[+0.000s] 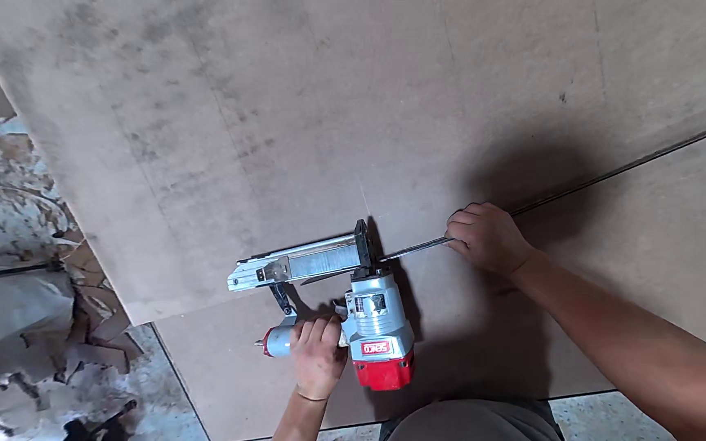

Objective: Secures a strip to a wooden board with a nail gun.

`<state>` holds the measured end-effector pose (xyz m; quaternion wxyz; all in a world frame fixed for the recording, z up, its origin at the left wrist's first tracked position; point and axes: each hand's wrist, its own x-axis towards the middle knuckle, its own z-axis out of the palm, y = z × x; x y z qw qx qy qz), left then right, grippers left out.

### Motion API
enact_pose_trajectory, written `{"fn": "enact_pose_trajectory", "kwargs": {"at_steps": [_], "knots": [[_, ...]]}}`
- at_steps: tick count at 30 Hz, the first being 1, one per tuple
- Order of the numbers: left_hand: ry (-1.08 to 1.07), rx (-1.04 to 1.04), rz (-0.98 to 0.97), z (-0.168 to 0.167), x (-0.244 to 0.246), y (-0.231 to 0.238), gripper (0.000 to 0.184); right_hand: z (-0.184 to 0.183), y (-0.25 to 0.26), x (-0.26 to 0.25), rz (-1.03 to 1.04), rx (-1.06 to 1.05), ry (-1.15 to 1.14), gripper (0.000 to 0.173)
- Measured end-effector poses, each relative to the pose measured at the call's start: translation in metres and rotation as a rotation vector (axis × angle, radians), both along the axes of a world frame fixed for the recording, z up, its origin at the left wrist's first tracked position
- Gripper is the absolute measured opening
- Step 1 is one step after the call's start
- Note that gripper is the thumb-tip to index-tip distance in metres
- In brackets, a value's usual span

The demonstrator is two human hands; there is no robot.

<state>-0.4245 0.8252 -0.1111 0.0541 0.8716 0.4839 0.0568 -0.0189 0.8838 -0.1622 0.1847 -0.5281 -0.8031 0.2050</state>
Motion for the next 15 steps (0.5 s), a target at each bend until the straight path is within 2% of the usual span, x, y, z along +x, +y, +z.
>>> {"fn": "enact_pose_trajectory", "kwargs": {"at_steps": [6, 15], "knots": [[0.032, -0.076, 0.038, -0.024, 0.004, 0.002, 0.02, 0.0, 0.001, 0.003, 0.023, 0.003, 0.001, 0.026], [-0.012, 0.0, 0.016, -0.019, 0.001, 0.001, 0.024, -0.004, 0.001, 0.009, 0.056, 0.043, -0.015, 0.028]]}}
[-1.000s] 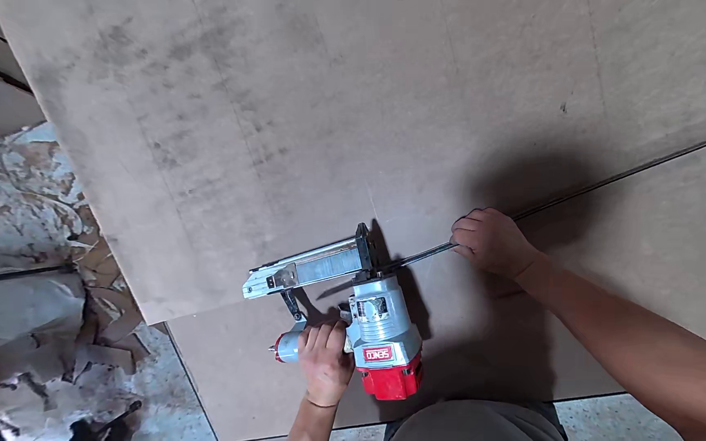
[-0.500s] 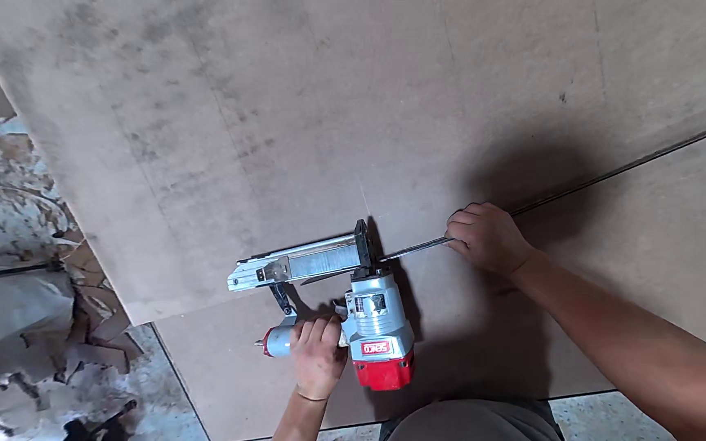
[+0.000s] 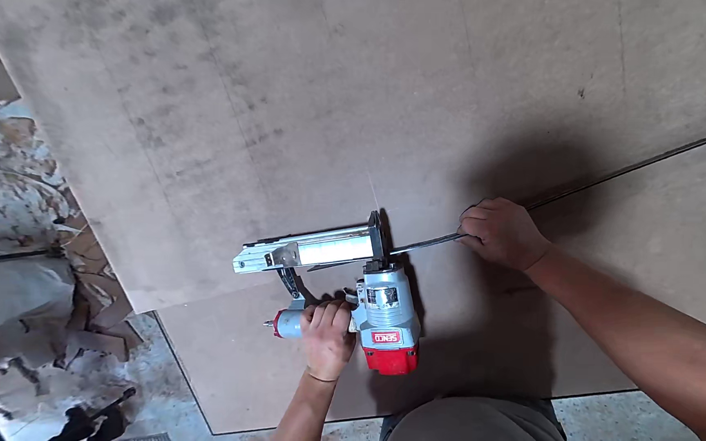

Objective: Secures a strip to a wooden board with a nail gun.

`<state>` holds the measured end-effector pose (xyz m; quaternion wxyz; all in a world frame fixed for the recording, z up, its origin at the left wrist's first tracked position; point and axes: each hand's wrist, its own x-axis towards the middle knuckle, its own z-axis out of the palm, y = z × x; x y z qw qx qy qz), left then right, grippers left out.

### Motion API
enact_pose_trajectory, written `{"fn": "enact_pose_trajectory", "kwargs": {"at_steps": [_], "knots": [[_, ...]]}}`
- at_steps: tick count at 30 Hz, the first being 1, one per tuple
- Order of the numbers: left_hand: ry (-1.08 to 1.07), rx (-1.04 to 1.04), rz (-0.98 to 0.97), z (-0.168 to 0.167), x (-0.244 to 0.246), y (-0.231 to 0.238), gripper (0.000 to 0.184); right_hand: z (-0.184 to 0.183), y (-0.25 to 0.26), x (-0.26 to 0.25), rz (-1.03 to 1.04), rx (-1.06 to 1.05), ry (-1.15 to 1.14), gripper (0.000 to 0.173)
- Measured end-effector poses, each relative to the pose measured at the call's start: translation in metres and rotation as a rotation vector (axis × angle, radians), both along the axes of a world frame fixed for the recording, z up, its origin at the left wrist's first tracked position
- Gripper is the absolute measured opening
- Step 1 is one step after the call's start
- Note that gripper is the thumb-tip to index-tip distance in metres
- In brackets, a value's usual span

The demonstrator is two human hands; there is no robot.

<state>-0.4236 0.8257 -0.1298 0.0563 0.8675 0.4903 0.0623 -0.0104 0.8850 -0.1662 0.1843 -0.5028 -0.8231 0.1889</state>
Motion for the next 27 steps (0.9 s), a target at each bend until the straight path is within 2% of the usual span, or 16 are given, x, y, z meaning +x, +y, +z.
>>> {"fn": "enact_pose_trajectory", "kwargs": {"at_steps": [6, 13, 21, 27], "knots": [[-0.026, -0.008, 0.013, 0.018, 0.004, 0.0, 0.031, 0.0, -0.002, 0.0, -0.016, -0.015, -0.006, 0.024], [-0.02, -0.003, 0.028, 0.002, 0.003, 0.003, 0.026, 0.003, -0.002, -0.001, -0.043, -0.056, -0.02, 0.021], [-0.039, 0.013, -0.015, 0.01, -0.005, 0.0, 0.028, 0.006, -0.001, -0.002, -0.051, -0.066, -0.012, 0.022], [-0.01, 0.003, 0.023, 0.006, 0.002, 0.003, 0.026, 0.007, 0.0, -0.002, -0.047, -0.087, -0.025, 0.022]]}}
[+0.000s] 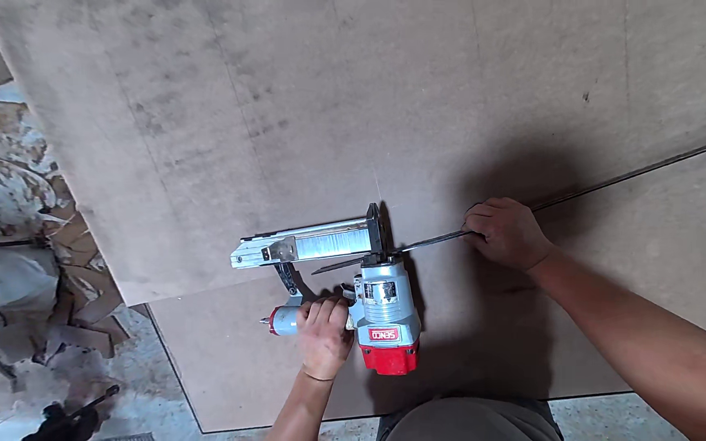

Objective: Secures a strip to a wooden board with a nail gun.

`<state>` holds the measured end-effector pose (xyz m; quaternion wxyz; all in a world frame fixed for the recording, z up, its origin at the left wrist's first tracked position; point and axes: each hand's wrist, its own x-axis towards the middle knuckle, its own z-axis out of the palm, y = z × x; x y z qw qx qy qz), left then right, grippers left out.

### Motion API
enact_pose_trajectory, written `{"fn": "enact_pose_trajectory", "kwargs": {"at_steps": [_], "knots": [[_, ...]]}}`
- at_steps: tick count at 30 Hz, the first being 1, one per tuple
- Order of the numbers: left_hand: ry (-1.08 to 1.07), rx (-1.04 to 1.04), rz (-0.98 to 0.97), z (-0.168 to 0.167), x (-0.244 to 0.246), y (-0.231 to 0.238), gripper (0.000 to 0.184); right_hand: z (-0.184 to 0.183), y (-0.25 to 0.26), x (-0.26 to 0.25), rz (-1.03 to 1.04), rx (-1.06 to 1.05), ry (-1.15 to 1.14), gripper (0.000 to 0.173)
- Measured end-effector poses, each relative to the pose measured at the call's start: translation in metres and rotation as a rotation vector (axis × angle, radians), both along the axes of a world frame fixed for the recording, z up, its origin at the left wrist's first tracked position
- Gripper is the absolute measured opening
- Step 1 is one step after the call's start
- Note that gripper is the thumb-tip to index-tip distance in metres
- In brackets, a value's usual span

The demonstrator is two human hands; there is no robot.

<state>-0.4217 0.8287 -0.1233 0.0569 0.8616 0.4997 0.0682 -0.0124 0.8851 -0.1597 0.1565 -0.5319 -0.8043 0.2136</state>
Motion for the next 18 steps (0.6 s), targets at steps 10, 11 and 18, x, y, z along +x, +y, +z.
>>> {"fn": "enact_pose_trajectory", "kwargs": {"at_steps": [10, 11, 18], "knots": [[0.012, -0.145, -0.043, -0.011, 0.005, 0.0, 0.017, 0.001, 0.0, 0.007, -0.019, -0.012, -0.01, 0.02], [0.009, -0.176, -0.052, -0.009, 0.005, 0.001, 0.022, 0.001, 0.0, 0.008, -0.018, -0.014, -0.008, 0.02], [0.063, -0.248, -0.049, -0.002, 0.007, 0.009, 0.035, -0.002, -0.001, 0.01, -0.025, -0.014, -0.006, 0.02]]}}
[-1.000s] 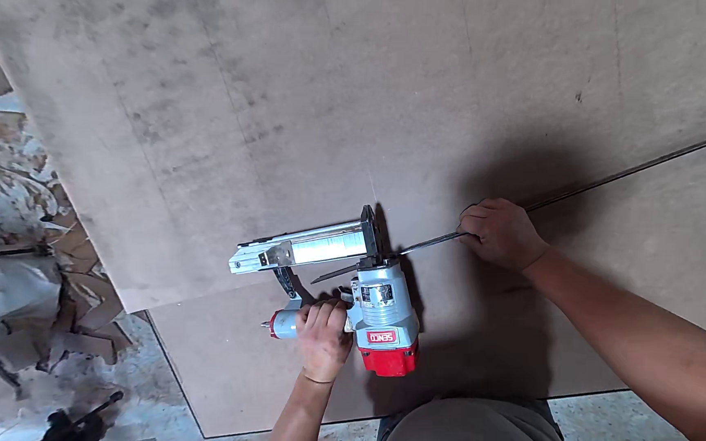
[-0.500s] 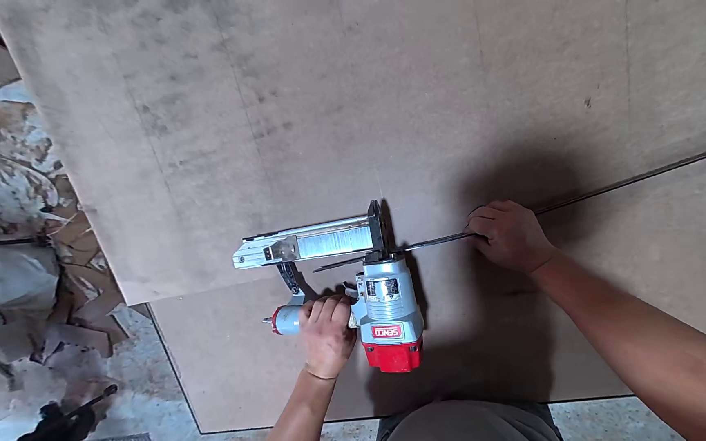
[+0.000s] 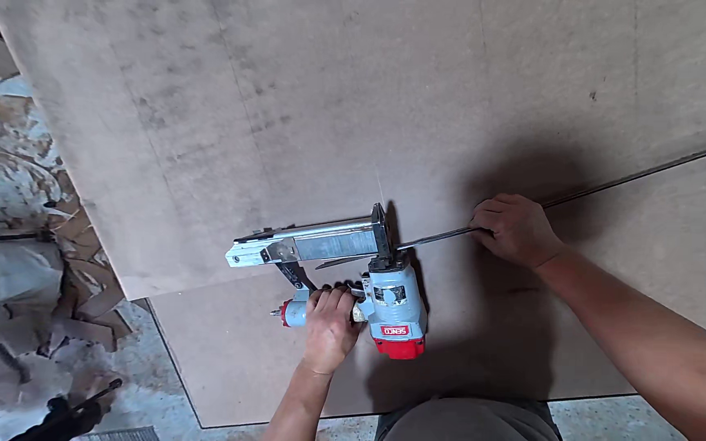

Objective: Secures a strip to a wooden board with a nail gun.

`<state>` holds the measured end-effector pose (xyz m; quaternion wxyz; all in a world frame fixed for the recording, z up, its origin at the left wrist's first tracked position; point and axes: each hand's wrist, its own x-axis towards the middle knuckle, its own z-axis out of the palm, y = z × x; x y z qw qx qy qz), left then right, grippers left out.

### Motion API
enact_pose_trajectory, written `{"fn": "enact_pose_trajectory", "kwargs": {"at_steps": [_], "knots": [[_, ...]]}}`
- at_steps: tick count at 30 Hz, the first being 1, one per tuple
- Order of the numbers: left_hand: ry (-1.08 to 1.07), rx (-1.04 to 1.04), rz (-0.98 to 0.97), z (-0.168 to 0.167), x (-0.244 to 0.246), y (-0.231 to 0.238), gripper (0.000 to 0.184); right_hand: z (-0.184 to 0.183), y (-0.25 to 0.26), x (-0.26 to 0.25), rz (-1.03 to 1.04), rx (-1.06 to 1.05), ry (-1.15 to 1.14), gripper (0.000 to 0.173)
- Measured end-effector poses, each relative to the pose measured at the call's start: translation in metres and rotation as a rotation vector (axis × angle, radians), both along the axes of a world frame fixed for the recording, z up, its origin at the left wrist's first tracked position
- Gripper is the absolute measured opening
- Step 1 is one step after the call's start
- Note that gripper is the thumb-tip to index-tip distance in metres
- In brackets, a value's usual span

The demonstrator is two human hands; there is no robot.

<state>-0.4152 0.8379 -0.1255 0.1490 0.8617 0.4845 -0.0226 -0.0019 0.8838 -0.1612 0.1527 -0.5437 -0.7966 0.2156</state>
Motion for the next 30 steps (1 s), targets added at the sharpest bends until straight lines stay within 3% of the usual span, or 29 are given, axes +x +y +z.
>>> {"fn": "enact_pose_trajectory", "kwargs": {"at_steps": [15, 19, 21, 23, 25, 30], "knots": [[0.043, -0.051, -0.033, 0.001, 0.008, 0.004, 0.037, 0.001, 0.001, 0.007, -0.013, -0.023, 0.007, 0.025], [0.079, -0.204, 0.017, 0.015, 0.005, 0.01, 0.062, 0.002, 0.001, 0.007, -0.018, -0.016, 0.008, 0.027], [-0.059, -0.319, 0.121, 0.028, -0.002, 0.018, 0.074, 0.003, 0.001, 0.006, -0.027, -0.014, 0.015, 0.026], [-0.257, -0.335, 0.279, 0.04, -0.008, 0.026, 0.063, 0.003, 0.001, 0.006, -0.036, -0.003, 0.03, 0.027], [-0.27, -0.151, 0.359, 0.039, -0.006, 0.035, 0.042, 0.002, 0.001, 0.006, -0.045, 0.009, 0.029, 0.026], [0.017, 0.135, 0.117, 0.008, 0.006, 0.06, 0.018, 0.001, -0.003, 0.004, -0.056, 0.018, 0.006, 0.021]]}}
